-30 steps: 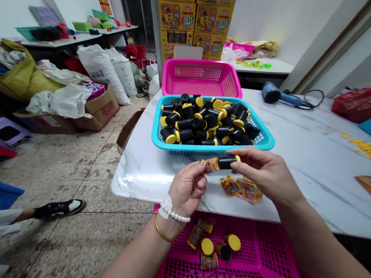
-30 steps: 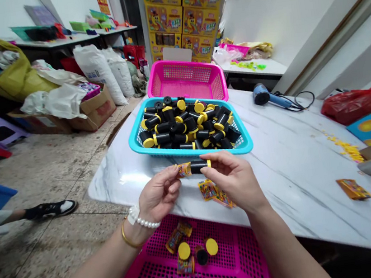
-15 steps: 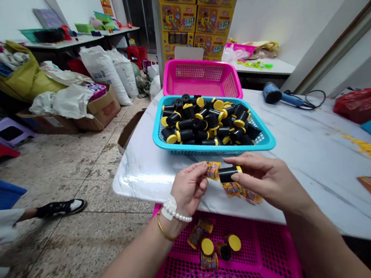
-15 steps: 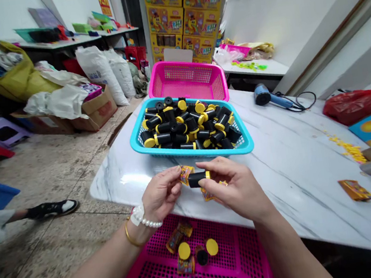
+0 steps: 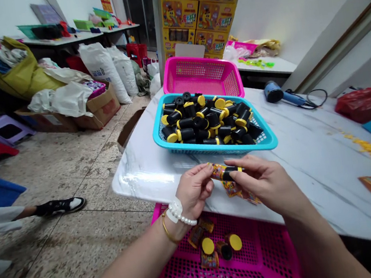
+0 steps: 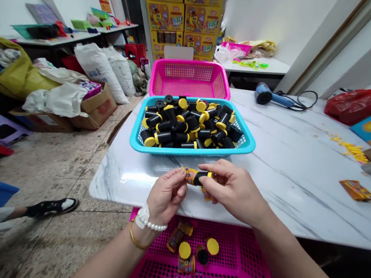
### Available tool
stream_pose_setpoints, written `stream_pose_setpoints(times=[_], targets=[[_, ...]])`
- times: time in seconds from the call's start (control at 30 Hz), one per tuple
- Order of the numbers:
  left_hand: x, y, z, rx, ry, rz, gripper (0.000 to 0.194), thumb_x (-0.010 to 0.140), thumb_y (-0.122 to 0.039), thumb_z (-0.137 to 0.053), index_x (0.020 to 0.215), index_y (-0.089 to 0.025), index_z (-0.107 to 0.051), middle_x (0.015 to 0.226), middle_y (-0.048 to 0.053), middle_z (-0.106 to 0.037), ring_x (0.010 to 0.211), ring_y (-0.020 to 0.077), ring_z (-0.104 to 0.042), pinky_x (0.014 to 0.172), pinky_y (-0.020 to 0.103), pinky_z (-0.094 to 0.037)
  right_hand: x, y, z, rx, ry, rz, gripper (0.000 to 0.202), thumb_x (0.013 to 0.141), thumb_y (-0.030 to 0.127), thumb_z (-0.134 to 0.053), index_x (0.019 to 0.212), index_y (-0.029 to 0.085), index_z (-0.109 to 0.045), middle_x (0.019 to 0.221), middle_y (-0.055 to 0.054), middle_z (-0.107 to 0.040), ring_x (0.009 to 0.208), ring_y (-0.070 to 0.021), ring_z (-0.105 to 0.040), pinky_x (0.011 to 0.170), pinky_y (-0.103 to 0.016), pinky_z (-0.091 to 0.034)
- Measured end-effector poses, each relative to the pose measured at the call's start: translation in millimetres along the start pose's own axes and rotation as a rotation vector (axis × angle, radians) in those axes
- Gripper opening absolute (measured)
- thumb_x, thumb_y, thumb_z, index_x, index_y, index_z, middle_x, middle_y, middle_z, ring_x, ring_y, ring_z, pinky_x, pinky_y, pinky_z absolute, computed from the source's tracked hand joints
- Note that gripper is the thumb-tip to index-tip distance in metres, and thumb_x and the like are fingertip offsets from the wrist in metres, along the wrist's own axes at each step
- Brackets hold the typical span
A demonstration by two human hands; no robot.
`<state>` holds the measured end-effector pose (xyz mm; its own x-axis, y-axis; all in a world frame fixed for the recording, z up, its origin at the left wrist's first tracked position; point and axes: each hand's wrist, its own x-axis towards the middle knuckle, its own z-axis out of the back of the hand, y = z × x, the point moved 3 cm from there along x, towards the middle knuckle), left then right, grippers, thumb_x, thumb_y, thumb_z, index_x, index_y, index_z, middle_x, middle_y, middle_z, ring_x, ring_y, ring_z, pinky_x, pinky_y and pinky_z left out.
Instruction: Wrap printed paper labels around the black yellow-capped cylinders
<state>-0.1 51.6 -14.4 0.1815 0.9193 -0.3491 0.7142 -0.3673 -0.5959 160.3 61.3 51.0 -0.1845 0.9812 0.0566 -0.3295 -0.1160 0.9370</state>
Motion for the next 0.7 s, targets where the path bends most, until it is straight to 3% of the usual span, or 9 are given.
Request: stream_pose_setpoints(times=[0.2, 0.37, 0.47, 0.53, 0.7], targets=[[-10, -2, -0.4, 0.16, -0.028, -0.113, 0.032, 0.075, -0.039, -0.085, 0.08, -0.011, -0.071, 0.05, -0.004, -0.053, 0.04, 0.0018, -0.036, 0.038, 0.015, -0.018, -3, -11, -8, 0.179, -0.031, 0.047, 0.017, 0.081, 0.031, -0.08, 0.095, 0.02, -0.079, 0.073, 0.001, -0.065, 0.05, -0.0123, -0.068, 0.048, -0.023, -0.06], [-13, -13, 8.4, 0.233, -0.074, -0.228, 0.039, 0.072, -0.039, -0.088, 0.096, -0.014, -0.07, 0.075, 0.001, -0.063, 0.053, 0.0061, -0.052, 0.039, 0.014, -0.032, -14, -23, -5, 0.314, -0.079, 0.15, 0.02, 0.076, 0.025, -0.086, 0.092, 0.022, -0.076, 0.086, 0.002, -0.063, 0.051, -0.0089, -0.067, 0.048, -0.021, -0.059], [-12, -19, 7.1, 0.339, 0.124, -0.162, 0.05, 0.07, -0.035, -0.09, 0.112, -0.016, -0.069, 0.095, 0.006, -0.068, 0.068, 0.0132, -0.066, 0.043, 0.018, -0.046, -20, -27, -2, 0.27, -0.041, 0.229, 0.024, 0.076, 0.024, -0.087, 0.098, 0.026, -0.077, 0.096, 0.0, -0.061, 0.06, -0.0099, -0.068, 0.053, -0.024, -0.061], [-12, -20, 3.9, 0.421, 0.271, -0.086, 0.045, 0.072, -0.033, -0.089, 0.109, -0.015, -0.07, 0.087, 0.005, -0.069, 0.062, 0.0123, -0.065, 0.047, 0.02, -0.051, -22, -29, -1, 0.145, -0.036, 0.287, 0.03, 0.077, 0.025, -0.087, 0.105, 0.028, -0.078, 0.1, -0.002, -0.061, 0.071, -0.0129, -0.069, 0.06, -0.027, -0.063], [-11, -14, -1.7, 0.478, 0.348, 0.005, 0.034, 0.073, -0.034, -0.088, 0.095, -0.014, -0.07, 0.069, 0.002, -0.068, 0.055, 0.011, -0.063, 0.051, 0.022, -0.055, -26, -25, -3, -0.242, -0.141, 0.525, 0.039, 0.08, 0.024, -0.085, 0.118, 0.032, -0.077, 0.101, -0.003, -0.067, 0.078, -0.0148, -0.067, 0.071, -0.031, -0.062]])
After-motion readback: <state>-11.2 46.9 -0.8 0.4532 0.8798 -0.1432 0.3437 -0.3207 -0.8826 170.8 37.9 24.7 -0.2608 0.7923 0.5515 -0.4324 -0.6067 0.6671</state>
